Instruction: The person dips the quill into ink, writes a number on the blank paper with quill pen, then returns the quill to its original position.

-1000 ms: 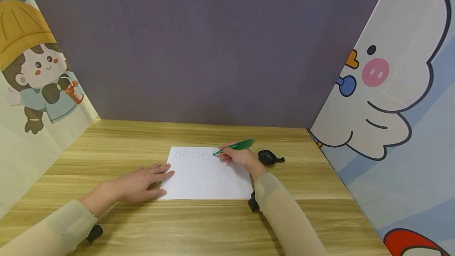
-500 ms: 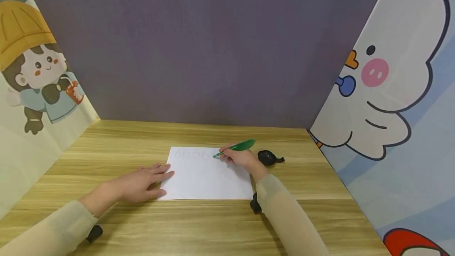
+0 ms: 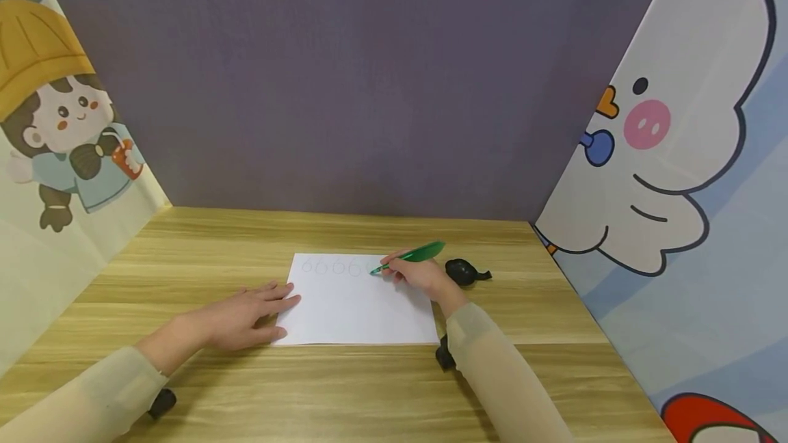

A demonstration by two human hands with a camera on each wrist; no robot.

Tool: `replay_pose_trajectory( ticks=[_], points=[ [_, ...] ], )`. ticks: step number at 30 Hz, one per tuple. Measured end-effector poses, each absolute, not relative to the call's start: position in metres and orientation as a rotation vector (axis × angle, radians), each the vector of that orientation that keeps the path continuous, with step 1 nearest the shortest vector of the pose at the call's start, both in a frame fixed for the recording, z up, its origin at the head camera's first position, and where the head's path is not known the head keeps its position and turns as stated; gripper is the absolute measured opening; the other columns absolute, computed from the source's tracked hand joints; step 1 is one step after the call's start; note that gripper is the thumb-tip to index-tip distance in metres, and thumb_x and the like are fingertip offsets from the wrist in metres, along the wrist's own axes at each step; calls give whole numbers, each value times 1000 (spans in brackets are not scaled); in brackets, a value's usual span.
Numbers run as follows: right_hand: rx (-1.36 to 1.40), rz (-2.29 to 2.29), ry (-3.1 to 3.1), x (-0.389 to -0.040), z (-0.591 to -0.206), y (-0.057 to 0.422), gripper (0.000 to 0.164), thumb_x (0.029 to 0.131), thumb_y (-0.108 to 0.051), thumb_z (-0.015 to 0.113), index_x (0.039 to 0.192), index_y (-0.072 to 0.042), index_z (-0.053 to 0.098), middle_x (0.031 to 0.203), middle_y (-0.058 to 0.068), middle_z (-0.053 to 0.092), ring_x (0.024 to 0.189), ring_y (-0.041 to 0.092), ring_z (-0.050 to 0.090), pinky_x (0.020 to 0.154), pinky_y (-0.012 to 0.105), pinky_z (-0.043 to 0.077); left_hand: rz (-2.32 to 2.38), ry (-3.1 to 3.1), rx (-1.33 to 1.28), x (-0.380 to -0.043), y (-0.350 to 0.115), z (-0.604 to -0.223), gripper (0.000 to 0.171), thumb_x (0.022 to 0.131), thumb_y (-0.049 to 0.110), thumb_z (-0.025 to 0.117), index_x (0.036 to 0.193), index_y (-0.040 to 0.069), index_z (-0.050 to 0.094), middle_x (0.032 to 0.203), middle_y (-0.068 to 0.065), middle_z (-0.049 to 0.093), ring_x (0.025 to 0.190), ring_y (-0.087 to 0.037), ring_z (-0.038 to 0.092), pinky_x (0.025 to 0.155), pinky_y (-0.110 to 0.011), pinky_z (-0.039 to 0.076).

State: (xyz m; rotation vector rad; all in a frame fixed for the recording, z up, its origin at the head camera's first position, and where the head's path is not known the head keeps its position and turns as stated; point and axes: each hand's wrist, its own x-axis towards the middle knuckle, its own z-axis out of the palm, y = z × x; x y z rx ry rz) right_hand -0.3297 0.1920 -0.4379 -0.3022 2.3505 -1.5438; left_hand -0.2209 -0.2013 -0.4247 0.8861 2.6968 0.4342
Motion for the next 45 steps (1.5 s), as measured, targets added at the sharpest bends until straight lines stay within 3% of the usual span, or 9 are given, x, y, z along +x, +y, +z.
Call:
replay_pose_trajectory(
  ticks=[12, 45],
  points=[
    [-278, -1518, 2380, -330, -434, 197, 35, 113, -19, 58, 137, 0, 74, 122, 15, 82, 96, 20, 71, 84, 29, 52, 437, 2690, 886, -221, -202, -423, 74, 112, 57, 57, 171, 15, 42, 181, -16, 31, 166, -51, 25, 121, -87, 25],
    [-165, -1604, 2374, -336, -438, 200, 36, 115, -24, 58, 140, -2, 74, 123, 13, 82, 96, 19, 72, 89, 29, 53, 438, 2690, 890, -223, -199, -423, 73, 112, 55, 58, 170, 14, 43, 180, -17, 31, 166, -52, 26, 121, -87, 24]
  ],
)
